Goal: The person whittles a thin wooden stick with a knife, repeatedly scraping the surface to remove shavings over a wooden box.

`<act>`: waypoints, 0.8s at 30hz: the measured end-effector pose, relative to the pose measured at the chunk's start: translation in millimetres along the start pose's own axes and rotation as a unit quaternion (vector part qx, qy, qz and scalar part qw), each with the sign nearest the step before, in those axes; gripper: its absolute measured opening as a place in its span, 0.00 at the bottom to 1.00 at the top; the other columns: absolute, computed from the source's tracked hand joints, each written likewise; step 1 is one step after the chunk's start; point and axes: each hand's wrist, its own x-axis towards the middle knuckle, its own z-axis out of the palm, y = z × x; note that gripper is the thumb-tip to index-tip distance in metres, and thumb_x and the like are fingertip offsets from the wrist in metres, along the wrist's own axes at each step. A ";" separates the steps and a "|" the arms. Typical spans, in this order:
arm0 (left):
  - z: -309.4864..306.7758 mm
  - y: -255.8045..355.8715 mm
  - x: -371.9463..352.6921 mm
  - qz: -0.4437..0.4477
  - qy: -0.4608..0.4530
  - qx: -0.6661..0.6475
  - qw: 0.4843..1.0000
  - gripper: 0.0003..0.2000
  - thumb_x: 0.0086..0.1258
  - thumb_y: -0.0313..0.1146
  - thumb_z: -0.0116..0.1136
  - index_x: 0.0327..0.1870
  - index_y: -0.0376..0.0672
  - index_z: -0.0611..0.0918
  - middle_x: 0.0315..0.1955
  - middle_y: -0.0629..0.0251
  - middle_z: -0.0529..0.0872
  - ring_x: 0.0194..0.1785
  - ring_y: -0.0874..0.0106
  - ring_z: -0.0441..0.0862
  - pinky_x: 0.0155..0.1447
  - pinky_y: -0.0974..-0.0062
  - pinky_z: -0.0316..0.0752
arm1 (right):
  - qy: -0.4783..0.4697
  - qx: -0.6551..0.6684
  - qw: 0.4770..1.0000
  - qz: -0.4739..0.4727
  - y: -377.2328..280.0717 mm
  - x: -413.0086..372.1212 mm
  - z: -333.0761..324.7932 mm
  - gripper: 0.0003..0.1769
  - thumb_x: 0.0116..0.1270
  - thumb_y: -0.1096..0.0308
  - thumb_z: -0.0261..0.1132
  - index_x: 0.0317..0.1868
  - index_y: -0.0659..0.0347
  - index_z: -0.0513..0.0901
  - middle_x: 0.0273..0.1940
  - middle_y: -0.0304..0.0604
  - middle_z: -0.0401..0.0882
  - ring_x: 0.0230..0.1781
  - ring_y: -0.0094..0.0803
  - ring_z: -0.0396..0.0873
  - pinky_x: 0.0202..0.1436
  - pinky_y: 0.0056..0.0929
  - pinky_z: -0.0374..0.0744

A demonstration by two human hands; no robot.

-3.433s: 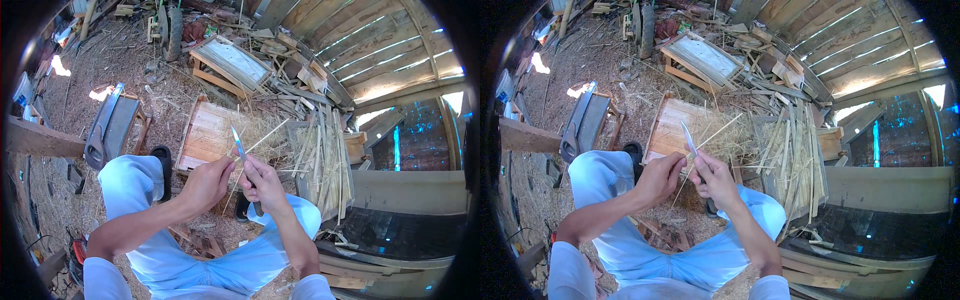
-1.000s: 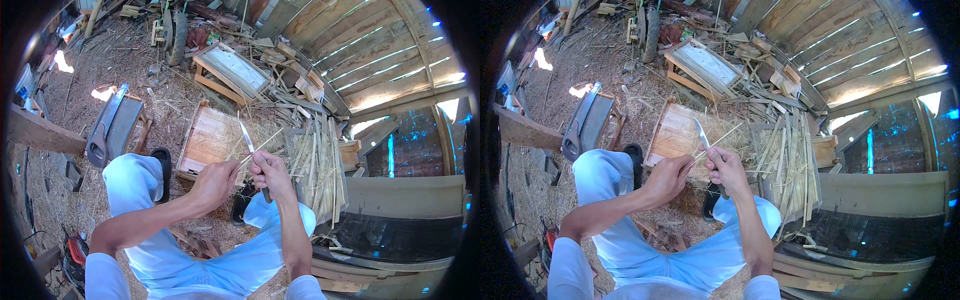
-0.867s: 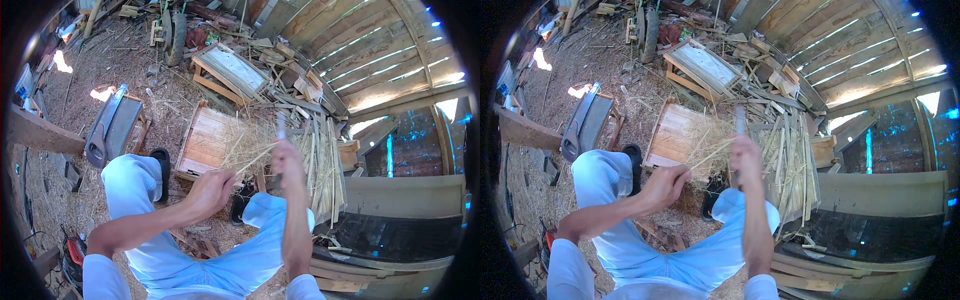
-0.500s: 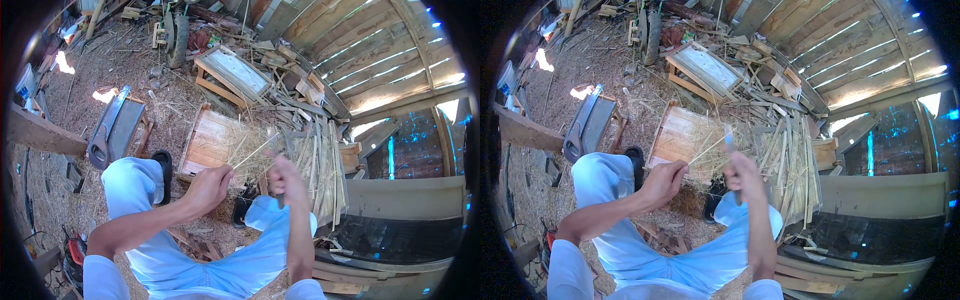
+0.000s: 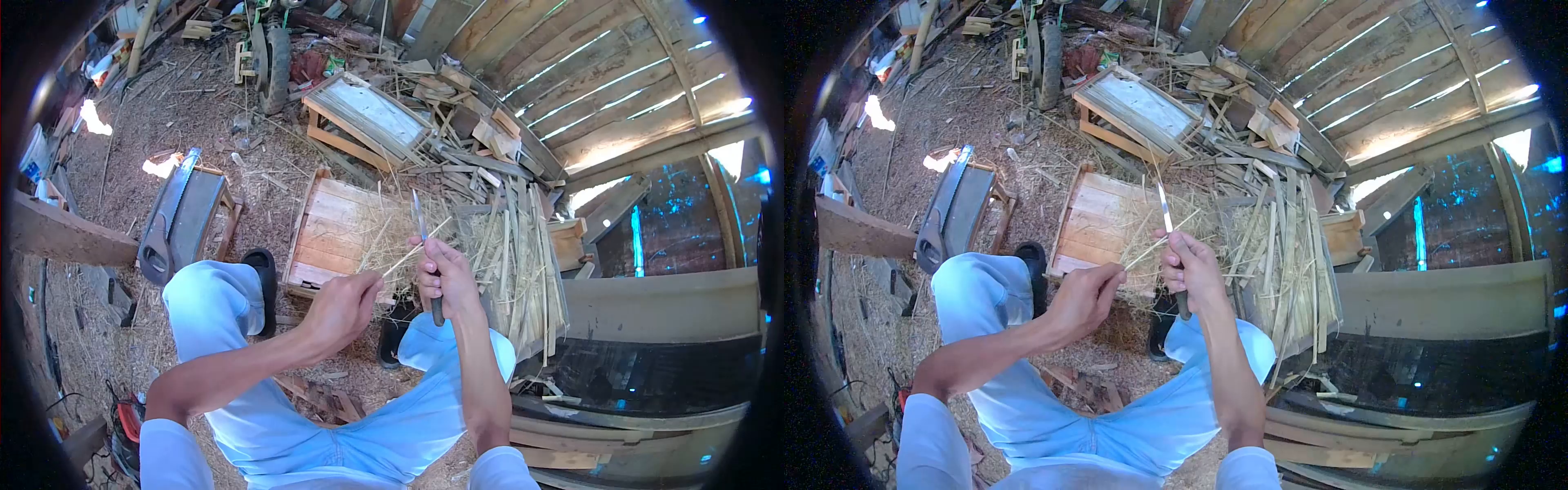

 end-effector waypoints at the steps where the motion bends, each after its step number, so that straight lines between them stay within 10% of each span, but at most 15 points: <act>1: 0.4 -0.8 1.2 0.014 0.003 -0.005 1.000 0.06 0.69 0.28 0.49 0.37 0.35 0.78 0.19 0.48 0.76 0.23 0.53 0.76 0.29 0.63 0.68 | 0.013 0.005 1.000 -0.012 -3.0 1.0 -1.9 0.16 0.73 0.61 0.52 0.53 0.64 0.73 0.22 0.28 0.60 0.14 0.12 0.55 0.13 0.11 0.55; 9: -11.9 -4.8 -13.1 0.002 -0.012 0.009 1.000 0.07 0.69 0.30 0.50 0.38 0.36 0.78 0.21 0.47 0.78 0.26 0.50 0.77 0.31 0.61 0.69 | 0.222 0.093 0.953 -0.185 -42.4 29.7 -90.9 0.18 0.74 0.63 0.50 0.57 0.64 0.68 0.21 0.26 0.60 0.13 0.11 0.54 0.11 0.11 0.54; 16: -8.3 -18.2 5.0 0.029 0.059 0.079 0.995 0.05 0.65 0.27 0.52 0.37 0.37 0.79 0.25 0.46 0.80 0.30 0.49 0.78 0.33 0.58 0.72 | 0.016 -0.051 0.998 0.039 10.7 -12.2 14.8 0.20 0.72 0.59 0.53 0.61 0.57 0.69 0.22 0.30 0.65 0.14 0.12 0.56 0.13 0.11 0.56; 24: -9.0 -10.7 4.2 0.056 0.044 0.128 0.989 0.08 0.61 0.25 0.54 0.41 0.38 0.78 0.31 0.50 0.81 0.32 0.51 0.80 0.34 0.59 0.74 | -0.063 -0.074 0.993 0.062 12.8 -7.8 35.6 0.21 0.74 0.59 0.52 0.63 0.57 0.70 0.23 0.31 0.66 0.15 0.13 0.57 0.15 0.12 0.57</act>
